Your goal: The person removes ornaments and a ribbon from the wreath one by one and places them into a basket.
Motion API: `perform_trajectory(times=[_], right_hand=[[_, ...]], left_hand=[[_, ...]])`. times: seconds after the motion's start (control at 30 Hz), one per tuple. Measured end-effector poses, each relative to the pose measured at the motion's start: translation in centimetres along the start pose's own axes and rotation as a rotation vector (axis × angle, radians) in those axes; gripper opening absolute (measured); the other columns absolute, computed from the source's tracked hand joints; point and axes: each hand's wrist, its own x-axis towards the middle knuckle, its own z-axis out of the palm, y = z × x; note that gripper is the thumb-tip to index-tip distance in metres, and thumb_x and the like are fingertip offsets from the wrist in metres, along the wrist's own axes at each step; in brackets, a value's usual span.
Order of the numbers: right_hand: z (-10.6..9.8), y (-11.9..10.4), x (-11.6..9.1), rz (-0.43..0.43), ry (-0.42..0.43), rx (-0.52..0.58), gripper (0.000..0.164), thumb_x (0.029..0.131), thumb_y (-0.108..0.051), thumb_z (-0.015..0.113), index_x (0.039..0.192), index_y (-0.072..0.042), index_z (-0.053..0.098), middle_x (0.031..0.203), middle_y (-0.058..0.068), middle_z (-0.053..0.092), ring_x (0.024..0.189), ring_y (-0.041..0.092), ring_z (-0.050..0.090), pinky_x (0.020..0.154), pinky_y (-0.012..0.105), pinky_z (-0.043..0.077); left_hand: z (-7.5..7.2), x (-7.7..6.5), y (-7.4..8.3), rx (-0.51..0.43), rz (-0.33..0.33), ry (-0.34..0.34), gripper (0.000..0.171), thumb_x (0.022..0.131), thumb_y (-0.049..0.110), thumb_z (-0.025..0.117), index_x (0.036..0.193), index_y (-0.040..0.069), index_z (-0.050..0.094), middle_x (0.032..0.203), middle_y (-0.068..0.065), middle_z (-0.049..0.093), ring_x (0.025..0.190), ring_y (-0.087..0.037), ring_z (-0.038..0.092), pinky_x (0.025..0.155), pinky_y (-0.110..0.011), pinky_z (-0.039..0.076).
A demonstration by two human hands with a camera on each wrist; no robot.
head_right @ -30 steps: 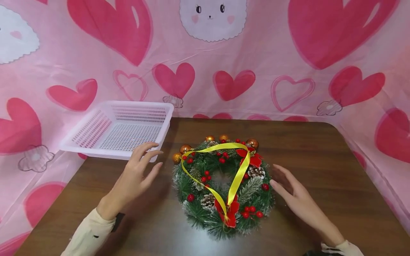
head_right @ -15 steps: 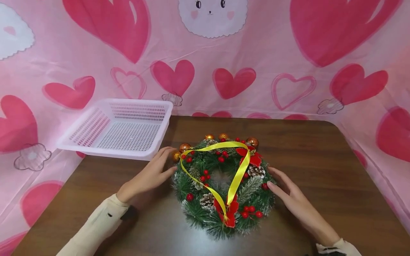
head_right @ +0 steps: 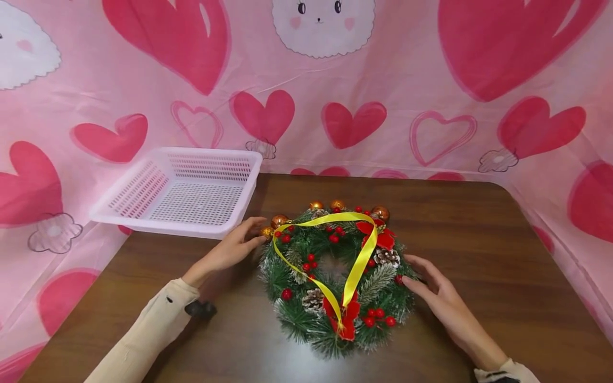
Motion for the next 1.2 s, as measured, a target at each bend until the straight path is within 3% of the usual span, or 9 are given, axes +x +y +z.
perform_trajectory(times=[0.13, 0.27, 0.37, 0.47, 0.77, 0.93, 1.2], right_hand=[[-0.1, 0.5, 0.0, -0.014, 0.005, -0.012, 0.052, 0.106, -0.034, 0.048, 0.155, -0.024, 0.033, 0.16, 0.009, 0.026, 0.139, 0.01, 0.028, 0.087, 0.011, 0.038], [-0.2, 0.8, 0.1, -0.027, 0.014, -0.018, 0.051, 0.105, -0.032, 0.05, 0.154, -0.024, 0.035, 0.157, 0.008, 0.03, 0.132, 0.0, 0.032, 0.088, 0.012, 0.04], [-0.1, 0.9, 0.1, -0.032, 0.02, -0.017, 0.05, 0.105, -0.031, 0.051, 0.153, -0.023, 0.037, 0.156, 0.008, 0.032, 0.131, -0.001, 0.034, 0.089, 0.012, 0.041], [0.0, 1.0, 0.0, -0.041, 0.023, -0.012, 0.05, 0.105, -0.03, 0.051, 0.153, -0.022, 0.038, 0.156, 0.007, 0.033, 0.131, -0.002, 0.034, 0.089, 0.011, 0.041], [-0.1, 0.9, 0.1, -0.043, 0.023, -0.009, 0.05, 0.105, -0.031, 0.052, 0.152, -0.022, 0.039, 0.155, 0.007, 0.033, 0.129, -0.005, 0.035, 0.089, 0.012, 0.041], [-0.2, 0.8, 0.1, -0.038, 0.019, -0.007, 0.05, 0.105, -0.031, 0.052, 0.152, -0.021, 0.038, 0.155, 0.008, 0.033, 0.128, -0.005, 0.035, 0.089, 0.012, 0.041], [-0.3, 0.8, 0.0, -0.032, 0.017, -0.012, 0.051, 0.105, -0.031, 0.051, 0.153, -0.023, 0.038, 0.157, 0.008, 0.033, 0.131, -0.002, 0.034, 0.089, 0.011, 0.04]], left_hand=[[0.1, 0.2, -0.3, -0.031, 0.011, -0.031, 0.045, 0.101, 0.012, 0.057, 0.142, 0.0, 0.046, 0.138, -0.022, 0.053, 0.123, -0.039, 0.054, 0.101, -0.053, 0.045], [-0.1, 0.4, -0.5, -0.09, -0.005, -0.072, 0.042, 0.101, 0.012, 0.057, 0.14, 0.0, 0.049, 0.126, -0.019, 0.059, 0.111, -0.032, 0.057, 0.088, -0.042, 0.048], [0.0, 0.5, -0.6, -0.122, -0.01, -0.066, 0.04, 0.1, 0.01, 0.058, 0.137, -0.003, 0.051, 0.125, -0.019, 0.059, 0.107, -0.031, 0.056, 0.084, -0.037, 0.046], [0.1, 0.6, -0.7, -0.134, -0.02, -0.034, 0.036, 0.099, 0.008, 0.059, 0.133, -0.003, 0.054, 0.127, -0.02, 0.06, 0.113, -0.032, 0.057, 0.09, -0.04, 0.047], [0.2, 0.4, -0.4, -0.136, -0.059, 0.025, 0.032, 0.098, 0.011, 0.062, 0.128, 0.003, 0.056, 0.121, -0.016, 0.063, 0.111, -0.032, 0.061, 0.09, -0.042, 0.051], [0.2, 0.3, 0.0, -0.118, -0.031, 0.06, 0.03, 0.098, 0.01, 0.062, 0.127, 0.004, 0.057, 0.118, -0.015, 0.064, 0.108, -0.031, 0.061, 0.091, -0.045, 0.049], [0.7, 0.0, 0.8, -0.022, 0.075, 0.122, 0.032, 0.098, 0.007, 0.061, 0.129, 0.001, 0.055, 0.111, -0.016, 0.06, 0.098, -0.028, 0.058, 0.085, -0.04, 0.049]])
